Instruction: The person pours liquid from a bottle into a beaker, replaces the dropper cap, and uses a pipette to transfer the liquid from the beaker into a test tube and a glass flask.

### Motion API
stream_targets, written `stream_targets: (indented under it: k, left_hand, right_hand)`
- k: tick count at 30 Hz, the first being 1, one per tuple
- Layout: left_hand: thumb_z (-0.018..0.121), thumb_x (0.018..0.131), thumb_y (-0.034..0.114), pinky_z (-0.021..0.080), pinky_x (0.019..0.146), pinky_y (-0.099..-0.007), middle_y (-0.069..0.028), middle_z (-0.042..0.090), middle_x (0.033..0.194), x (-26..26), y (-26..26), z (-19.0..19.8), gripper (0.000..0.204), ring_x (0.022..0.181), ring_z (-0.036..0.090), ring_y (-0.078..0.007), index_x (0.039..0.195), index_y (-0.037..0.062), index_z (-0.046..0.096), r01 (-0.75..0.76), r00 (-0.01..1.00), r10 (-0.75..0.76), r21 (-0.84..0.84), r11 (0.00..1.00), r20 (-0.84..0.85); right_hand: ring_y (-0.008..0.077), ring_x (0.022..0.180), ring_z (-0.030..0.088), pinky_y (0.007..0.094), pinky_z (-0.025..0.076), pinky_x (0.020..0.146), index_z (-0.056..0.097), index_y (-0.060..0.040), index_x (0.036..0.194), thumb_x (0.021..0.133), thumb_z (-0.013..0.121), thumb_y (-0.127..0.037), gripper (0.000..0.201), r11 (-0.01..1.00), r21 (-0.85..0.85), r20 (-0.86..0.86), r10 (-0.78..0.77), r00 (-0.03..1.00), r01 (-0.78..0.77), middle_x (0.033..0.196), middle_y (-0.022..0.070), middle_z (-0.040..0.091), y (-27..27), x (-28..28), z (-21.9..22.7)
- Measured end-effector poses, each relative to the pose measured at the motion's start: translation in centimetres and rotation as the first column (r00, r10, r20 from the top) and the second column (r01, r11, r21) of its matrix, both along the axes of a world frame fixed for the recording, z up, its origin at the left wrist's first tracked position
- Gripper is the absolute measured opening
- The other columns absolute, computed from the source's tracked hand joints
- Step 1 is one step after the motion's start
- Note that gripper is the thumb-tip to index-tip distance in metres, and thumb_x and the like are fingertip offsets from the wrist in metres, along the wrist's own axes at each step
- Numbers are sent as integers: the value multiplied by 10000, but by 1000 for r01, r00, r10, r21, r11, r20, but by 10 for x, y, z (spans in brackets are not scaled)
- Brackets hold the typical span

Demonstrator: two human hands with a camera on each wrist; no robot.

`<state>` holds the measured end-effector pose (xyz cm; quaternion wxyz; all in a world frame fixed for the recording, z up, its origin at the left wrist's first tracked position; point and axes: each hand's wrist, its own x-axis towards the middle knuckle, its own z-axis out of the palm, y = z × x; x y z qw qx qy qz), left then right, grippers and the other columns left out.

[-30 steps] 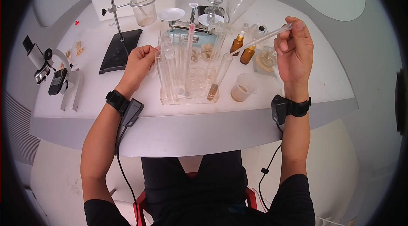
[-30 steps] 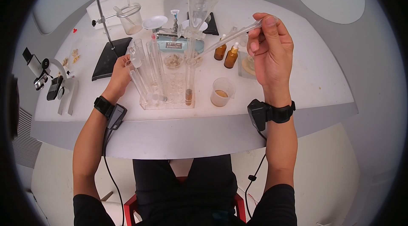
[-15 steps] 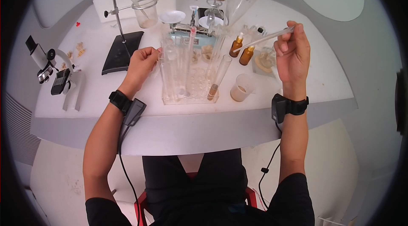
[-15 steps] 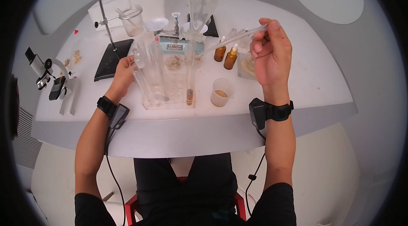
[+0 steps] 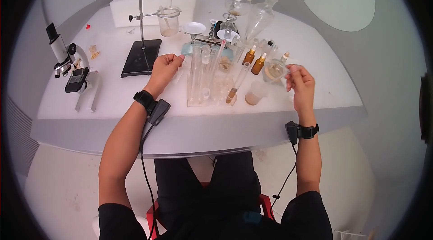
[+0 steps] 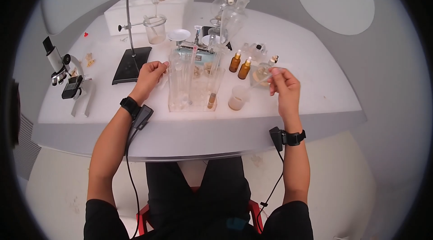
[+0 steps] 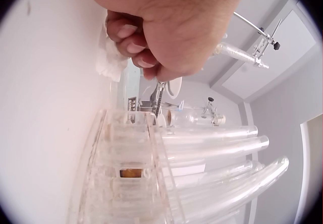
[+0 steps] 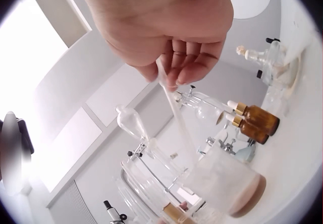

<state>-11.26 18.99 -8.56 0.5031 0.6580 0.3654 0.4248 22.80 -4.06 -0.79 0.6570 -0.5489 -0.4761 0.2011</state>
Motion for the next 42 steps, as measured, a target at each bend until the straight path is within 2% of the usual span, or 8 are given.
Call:
stream_targets:
  k: [5,15,22,31,34,36,37,42]
  left_hand:
    - [670,958,325,267,506,-250,72,453,583,-2,2,-1,402,551,329,-28,711,14,611,-17,1000,16,10,1000,3]
    - [670,957,311,258,495,-250,77,441,563,-1,2,-3,393,534,324,-25,704,17,610,-43,999,43,-5,999,-7]
    - [666,960,304,246,490,-249,76,444,567,-1,0,0,390,537,321,-19,702,17,613,-23,1000,23,-14,1000,-6]
    - [668,964,306,231,488,-246,88,436,569,-1,-4,6,396,538,305,-13,704,11,615,-38,999,37,-23,999,-15]
    - [669,964,303,228,485,-244,92,436,569,-1,-3,5,391,533,302,-12,710,11,616,-34,999,34,-27,999,-15]
    - [669,966,301,228,483,-244,93,438,568,-2,-4,7,386,530,302,-11,714,13,617,-30,999,30,-35,999,-20]
    - [661,975,298,230,481,-231,93,434,568,-2,-4,8,376,520,310,-8,717,31,607,-23,1000,23,-44,999,-14]
    - [647,985,270,239,485,-216,93,438,581,1,-6,10,345,517,327,-4,721,54,596,-2,999,0,-72,997,-34]
  right_hand:
    - [36,588,551,192,451,528,703,-21,1116,984,650,-293,307,959,-274,24,85,996,-75,840,24,699,-7,-17,-6]
    - [48,580,550,194,439,517,606,0,1258,956,684,-216,379,957,-271,131,-73,989,106,826,26,690,-37,-12,-4]
    - [43,611,531,200,437,556,647,4,1129,947,685,-130,229,974,-13,219,-219,951,227,792,3,650,-52,-44,23]
    - [71,642,574,212,468,584,655,5,915,958,666,-93,107,995,-78,284,81,955,-61,783,34,665,-39,-73,61]
    - [66,649,576,201,463,568,643,9,951,960,661,-92,103,999,18,382,31,924,-41,781,33,650,-44,-67,53]
    - [62,619,548,194,438,532,618,11,1038,959,657,-86,130,967,200,273,-212,939,160,767,18,612,-46,-58,41]
    - [46,585,503,189,405,497,550,16,1231,955,654,-78,309,958,208,277,-252,927,198,756,-6,573,-45,-51,37]
    - [26,550,465,185,371,458,345,30,1474,933,683,-104,652,968,-71,150,-228,962,241,737,-32,556,-40,-33,26]
